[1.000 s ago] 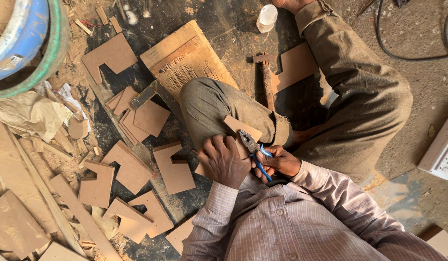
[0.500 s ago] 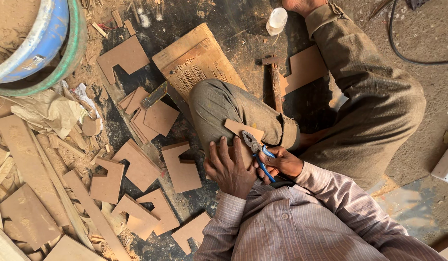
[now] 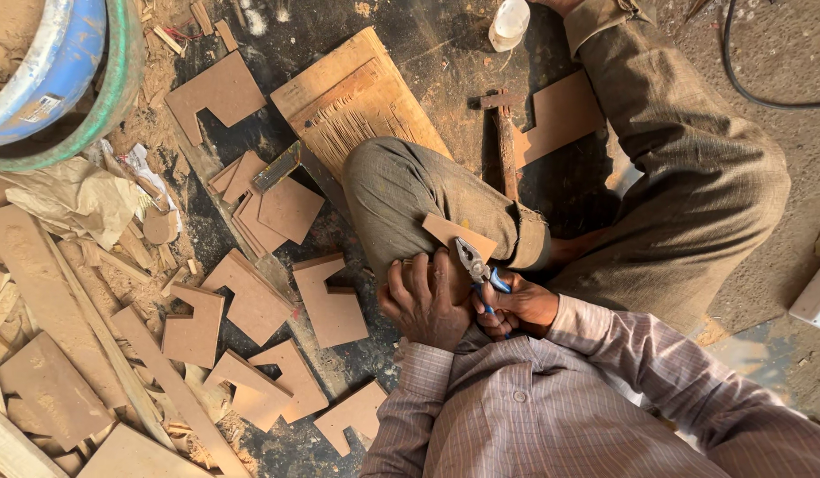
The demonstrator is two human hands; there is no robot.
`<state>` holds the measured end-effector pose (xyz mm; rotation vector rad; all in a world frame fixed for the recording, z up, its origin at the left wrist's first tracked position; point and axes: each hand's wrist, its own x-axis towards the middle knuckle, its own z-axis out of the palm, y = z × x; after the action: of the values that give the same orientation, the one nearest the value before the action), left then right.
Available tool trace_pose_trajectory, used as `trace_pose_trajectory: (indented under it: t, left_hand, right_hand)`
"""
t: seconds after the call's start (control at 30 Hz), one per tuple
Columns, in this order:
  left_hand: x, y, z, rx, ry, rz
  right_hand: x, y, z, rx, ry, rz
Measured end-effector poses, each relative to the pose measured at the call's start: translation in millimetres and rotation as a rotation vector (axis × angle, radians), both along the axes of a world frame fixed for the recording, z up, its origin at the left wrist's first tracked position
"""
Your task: The person sits on the workshop floor and uses pliers to pull nails out of small cut wooden pieces, then files the wood edges with a flat file. They handle the pieces one at a time, turning them over and setting finished pieces aside among the scrap wood.
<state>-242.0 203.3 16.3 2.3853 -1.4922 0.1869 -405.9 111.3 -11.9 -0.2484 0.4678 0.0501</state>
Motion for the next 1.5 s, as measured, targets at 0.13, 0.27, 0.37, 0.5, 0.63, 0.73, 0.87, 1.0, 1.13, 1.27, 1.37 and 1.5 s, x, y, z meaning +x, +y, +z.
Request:
trace_pose_trajectory:
  t: [0.13,0.27,0.37,0.5,0.63,0.73,0.87,1.0,1.13,1.27,1.37,1.5]
  left_hand:
    - [2,4,-5,-0.109,0.067,-0.060]
    - [7,10,-10,-0.208,0.065,-0.144]
    - [12,7,-14,-0.116,-0.003,-0.047]
    - [11,2,-13,-0.159,0.011,-0.073]
    - [8,3,-4,-0.111,0.077,-0.032]
    - [11,2,5,-0.096,0.115,-0.054]
    - [19,4,25,0.005,0.258,-0.080]
    - [20,8,41,0.111,0.300,-0.019]
    - [14,4,41,0.185,0.149,0.015]
    - [11,-1,42,0.164,0.065,0.007]
    - [15,2,49,0.082,0.154,-0.010]
    - [20,15,59,-0.086,0.429,0.044]
  right_hand:
    - [-8,-1,5,-0.090,-0.019,0.084]
    - [-22,4,29,0.160,-0.179,0.095]
    - [-43,-6,55,0.071,-0.307,0.140]
    - [-53,-27,61,-0.360,-0.072,-0.150]
    - [-52,-53,34,-0.490,0.360,-0.293]
    - [-42,-76,-1,-0.619,0.626,-0.244]
    - [-24,-99,-46,-0.732,0.672,-0.286]
    - [-17,-115,-59,-0.779,0.734,-0.317]
    - [-13,-118,-56,-1.198,0.990,-0.088]
    - [-14,-111,-51,-1.865,0.956,-0.245]
    - [-22,-108,-50,-1.841,1.020,-0.244]
    - [-31,-113,-50,-1.723,1.009,-0.201]
